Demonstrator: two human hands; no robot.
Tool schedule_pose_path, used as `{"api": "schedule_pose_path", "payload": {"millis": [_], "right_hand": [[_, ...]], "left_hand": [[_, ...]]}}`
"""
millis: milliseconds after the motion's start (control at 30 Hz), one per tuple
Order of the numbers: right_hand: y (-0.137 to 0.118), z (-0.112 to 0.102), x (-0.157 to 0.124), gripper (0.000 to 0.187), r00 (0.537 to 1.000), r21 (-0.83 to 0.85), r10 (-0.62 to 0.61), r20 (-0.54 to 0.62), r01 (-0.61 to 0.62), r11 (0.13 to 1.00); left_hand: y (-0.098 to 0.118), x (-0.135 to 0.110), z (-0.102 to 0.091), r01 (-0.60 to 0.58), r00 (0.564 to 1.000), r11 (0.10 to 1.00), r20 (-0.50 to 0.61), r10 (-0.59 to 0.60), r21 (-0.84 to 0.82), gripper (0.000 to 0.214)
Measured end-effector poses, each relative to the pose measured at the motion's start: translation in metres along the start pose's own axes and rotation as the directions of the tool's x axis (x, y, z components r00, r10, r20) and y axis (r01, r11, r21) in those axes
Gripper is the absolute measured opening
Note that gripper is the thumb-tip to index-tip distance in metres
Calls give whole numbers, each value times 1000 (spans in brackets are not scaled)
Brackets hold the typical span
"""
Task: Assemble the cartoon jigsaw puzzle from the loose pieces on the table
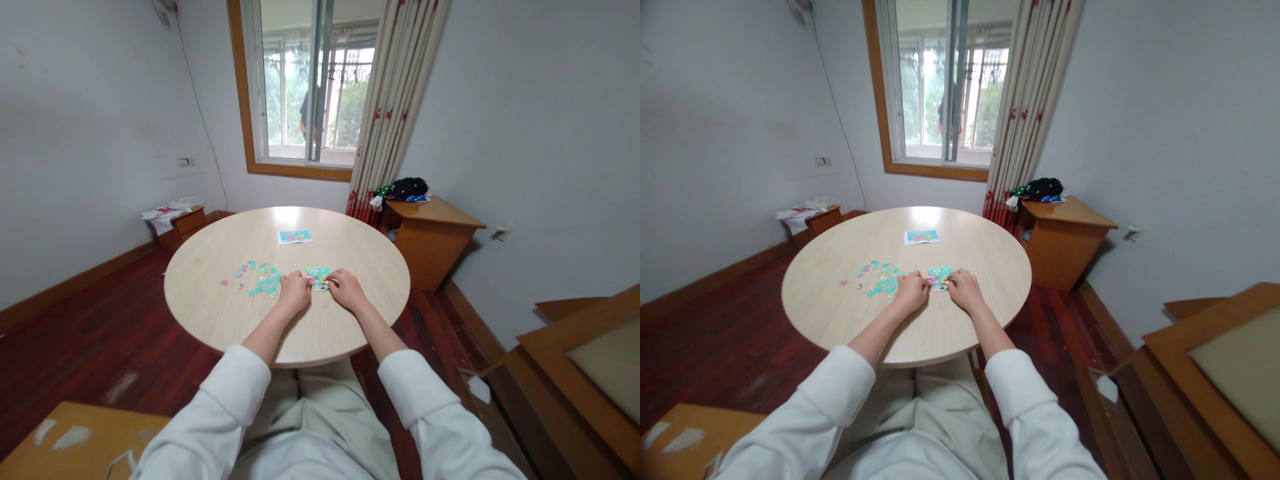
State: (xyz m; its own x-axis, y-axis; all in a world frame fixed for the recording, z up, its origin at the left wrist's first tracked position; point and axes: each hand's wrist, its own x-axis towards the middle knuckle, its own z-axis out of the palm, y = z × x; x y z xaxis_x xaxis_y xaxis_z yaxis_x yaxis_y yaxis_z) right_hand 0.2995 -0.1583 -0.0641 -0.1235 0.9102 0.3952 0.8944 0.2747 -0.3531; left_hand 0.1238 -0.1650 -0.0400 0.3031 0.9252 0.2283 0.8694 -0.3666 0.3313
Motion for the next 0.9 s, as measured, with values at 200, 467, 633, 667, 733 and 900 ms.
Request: {"api": "schedule_pose_path", "payload": {"millis": [200,467,633,667,733,900], "right_hand": [[-1,0,0,21,1000,7,1,-7,-1,1000],[-2,-2,0,22,1000,20,-3,-6,3,1000],[-2,-2,-1,22,1000,9,-1,-1,1,1000],[-2,-2,-1,22,1000,8,-1,-1,1,1000],[-1,-1,0,22,1000,9,-3,-2,3,1000],[0,0,0,22,1000,9,-6,-6,6,1000]], "left_hand": [[1,0,-2,9,1000,1000,-19,-9,0,35],[-2,0,0,1,1000,1000,0,-1,0,37],[-1,0,0,7,1000,1000,19,-8,1,37],[-1,0,0,9,1000,1000,21,-9,1,37],[-1,1,0,14,1000,1000,21,-14,0,36],[-2,1,0,14,1000,1000,19,-14,-5,36]]}}
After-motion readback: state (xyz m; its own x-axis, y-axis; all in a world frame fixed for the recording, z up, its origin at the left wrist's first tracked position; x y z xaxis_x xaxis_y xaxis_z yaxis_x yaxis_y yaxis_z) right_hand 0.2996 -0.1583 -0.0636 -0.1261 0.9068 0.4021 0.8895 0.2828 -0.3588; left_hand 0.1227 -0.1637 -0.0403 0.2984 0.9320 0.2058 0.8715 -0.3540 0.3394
